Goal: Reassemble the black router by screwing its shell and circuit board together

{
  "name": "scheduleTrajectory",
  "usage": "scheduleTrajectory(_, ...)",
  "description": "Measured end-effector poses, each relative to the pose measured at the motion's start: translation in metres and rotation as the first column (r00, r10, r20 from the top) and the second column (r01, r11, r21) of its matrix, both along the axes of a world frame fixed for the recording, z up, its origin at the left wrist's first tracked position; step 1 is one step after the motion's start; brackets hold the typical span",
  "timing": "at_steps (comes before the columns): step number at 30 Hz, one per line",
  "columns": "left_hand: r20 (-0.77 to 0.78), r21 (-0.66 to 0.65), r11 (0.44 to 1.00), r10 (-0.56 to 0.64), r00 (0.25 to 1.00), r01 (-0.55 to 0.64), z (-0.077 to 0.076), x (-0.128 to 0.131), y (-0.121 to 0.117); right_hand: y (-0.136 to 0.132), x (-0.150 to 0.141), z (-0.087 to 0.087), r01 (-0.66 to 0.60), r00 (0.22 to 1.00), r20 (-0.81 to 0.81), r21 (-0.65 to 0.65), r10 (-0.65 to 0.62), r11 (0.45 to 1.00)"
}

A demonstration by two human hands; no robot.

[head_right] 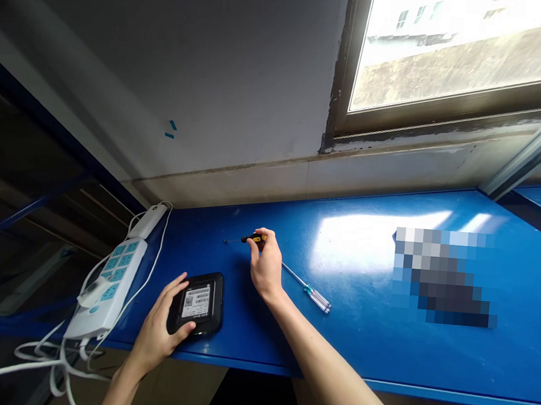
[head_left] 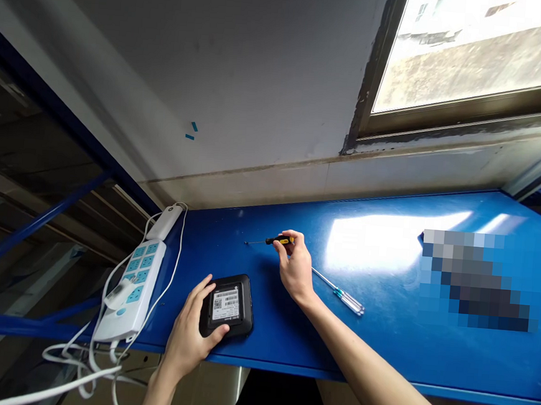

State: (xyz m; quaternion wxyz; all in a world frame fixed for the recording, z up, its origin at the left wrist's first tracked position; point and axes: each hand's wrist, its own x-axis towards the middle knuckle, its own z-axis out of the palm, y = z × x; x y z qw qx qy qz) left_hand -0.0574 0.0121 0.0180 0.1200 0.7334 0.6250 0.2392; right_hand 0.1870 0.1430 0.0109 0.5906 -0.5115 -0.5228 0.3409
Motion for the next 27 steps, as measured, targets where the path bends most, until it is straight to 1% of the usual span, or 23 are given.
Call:
scheduleTrajectory(5,0.042,0.007,1.0,0.006,0.999,-0.006,-0.005,-0.003,0.0,0.001,-0.001,-0.002,0.01,1.0,-0.002,0.0,-0.01,1.0)
scheduleTrajectory(9,0.054,0.03,1.0,0.004,0.999,-0.005,-0.004,-0.002,-0.001,-0.002,0.001,0.002,0.012,1.0,-0.028,0.012,-0.011,1.0)
scheduleTrajectory(11,0.065,0.057,0.998,0.012,0.998,-0.016,-0.003,-0.002,-0.001,-0.005,0.001,0.005,-0.007,0.997,-0.072,0.013,0.007,1.0)
scheduleTrajectory(13,0.088,0.097,0.995,0.025,0.996,-0.034,-0.002,-0.001,-0.002,-0.01,-0.001,0.01,-0.071,0.987,-0.143,-0.003,0.07,0.997)
scheduleTrajectory(15,0.113,0.14,0.989,0.036,0.993,-0.052,-0.001,-0.002,-0.003,-0.017,-0.005,0.014,-0.18,0.962,-0.211,-0.024,0.17,0.983)
scheduleTrajectory(17,0.134,0.185,0.98,0.045,0.99,-0.07,0.0,-0.002,-0.004,-0.024,-0.012,0.018,-0.284,0.933,-0.241,-0.039,0.266,0.958)
scheduleTrajectory(19,0.146,0.232,0.969,0.055,0.988,-0.088,0.0,-0.003,-0.004,-0.031,-0.02,0.021,-0.352,0.912,-0.245,-0.055,0.329,0.934)
scheduleTrajectory(23,0.157,0.331,0.936,0.072,0.985,-0.121,-0.003,-0.004,-0.007,-0.04,-0.031,0.022,-0.412,0.894,-0.225,-0.069,0.389,0.908)
scheduleTrajectory(27,0.184,0.463,0.867,0.107,0.977,-0.182,-0.008,-0.005,-0.011,-0.046,-0.035,0.021,-0.436,0.886,-0.207,-0.067,0.415,0.898)
